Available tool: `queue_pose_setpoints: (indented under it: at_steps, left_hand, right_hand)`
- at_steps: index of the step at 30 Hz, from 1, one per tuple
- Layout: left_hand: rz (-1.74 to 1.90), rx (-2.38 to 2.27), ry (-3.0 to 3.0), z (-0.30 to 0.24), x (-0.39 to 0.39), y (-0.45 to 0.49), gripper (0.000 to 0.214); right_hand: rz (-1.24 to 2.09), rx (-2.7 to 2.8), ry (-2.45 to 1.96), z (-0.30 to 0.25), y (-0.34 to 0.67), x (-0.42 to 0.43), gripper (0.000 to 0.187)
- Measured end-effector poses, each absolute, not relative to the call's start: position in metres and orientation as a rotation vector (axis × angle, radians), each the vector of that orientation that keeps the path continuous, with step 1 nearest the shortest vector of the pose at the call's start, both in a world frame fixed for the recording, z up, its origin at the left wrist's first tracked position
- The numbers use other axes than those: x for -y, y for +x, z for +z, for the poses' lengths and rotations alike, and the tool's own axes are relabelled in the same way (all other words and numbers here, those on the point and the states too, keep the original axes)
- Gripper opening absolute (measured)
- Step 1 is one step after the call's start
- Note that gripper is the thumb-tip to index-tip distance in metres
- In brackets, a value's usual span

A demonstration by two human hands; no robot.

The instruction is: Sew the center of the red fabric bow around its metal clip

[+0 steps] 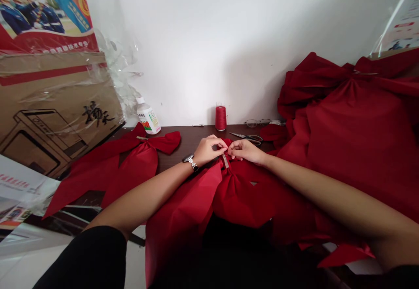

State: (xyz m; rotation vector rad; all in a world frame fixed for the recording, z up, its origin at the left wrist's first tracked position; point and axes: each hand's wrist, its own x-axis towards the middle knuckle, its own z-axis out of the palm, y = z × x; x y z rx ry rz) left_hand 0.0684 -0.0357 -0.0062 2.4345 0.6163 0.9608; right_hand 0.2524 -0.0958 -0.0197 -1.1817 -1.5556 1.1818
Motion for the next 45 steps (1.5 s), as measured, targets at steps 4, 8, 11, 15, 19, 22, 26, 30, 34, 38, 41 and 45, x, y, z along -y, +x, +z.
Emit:
queue_pose_setpoints:
  at_steps: [4,8,11,15,19,22,26,30,34,38,41,45]
  left_hand:
    - [0.949,-0.53,2.549,-0.005,0.033,0.068,0.012]
    - [0.925,-0.5,2.585,-0.006,0.03,0.067,0.013]
    - [0.908,-0.529,2.499,-0.007,0.028,0.066,0.013]
    - [0.911,-0.543,2.391,-0.009,0.025,0.065,0.015]
    - [0.9,-0.559,2.363,-0.008,0.024,0.065,0.014]
    - [0.894,-0.562,2.344,-0.008,0.024,0.065,0.014]
    - [0.891,-0.572,2.331,-0.007,0.025,0.065,0.014]
    - [0.893,-0.566,2.342,-0.006,0.025,0.065,0.014]
    - [0.887,-0.58,2.346,-0.006,0.025,0.065,0.014]
    - [0.888,-0.572,2.355,-0.007,0.025,0.065,0.015]
    - [0.893,-0.564,2.368,-0.007,0.025,0.065,0.014]
    - [0.903,-0.556,2.374,-0.008,0.025,0.066,0.014]
  right_hand:
    - [1.202,1.562,-1.178,-0.019,0.253,0.095,0.017]
    - [1.21,1.563,-1.171,-0.021,0.254,0.093,0.017]
    - [1.211,1.564,-1.167,-0.021,0.257,0.092,0.017]
    - [1.195,1.54,-1.161,-0.022,0.259,0.09,0.021]
    - [1.167,1.502,-1.179,-0.022,0.258,0.091,0.028]
    - [1.156,1.494,-1.201,-0.022,0.256,0.092,0.033]
    - [1.155,1.495,-1.213,-0.024,0.256,0.09,0.038]
    - [1.162,1.493,-1.208,-0.027,0.257,0.087,0.042]
    - [1.171,1.492,-1.202,-0.027,0.258,0.086,0.044]
    - [1.173,1.506,-1.195,-0.026,0.258,0.087,0.047]
    - [1.155,1.525,-1.196,-0.026,0.258,0.087,0.048]
    - [1.081,1.558,-1.212,-0.027,0.256,0.088,0.051]
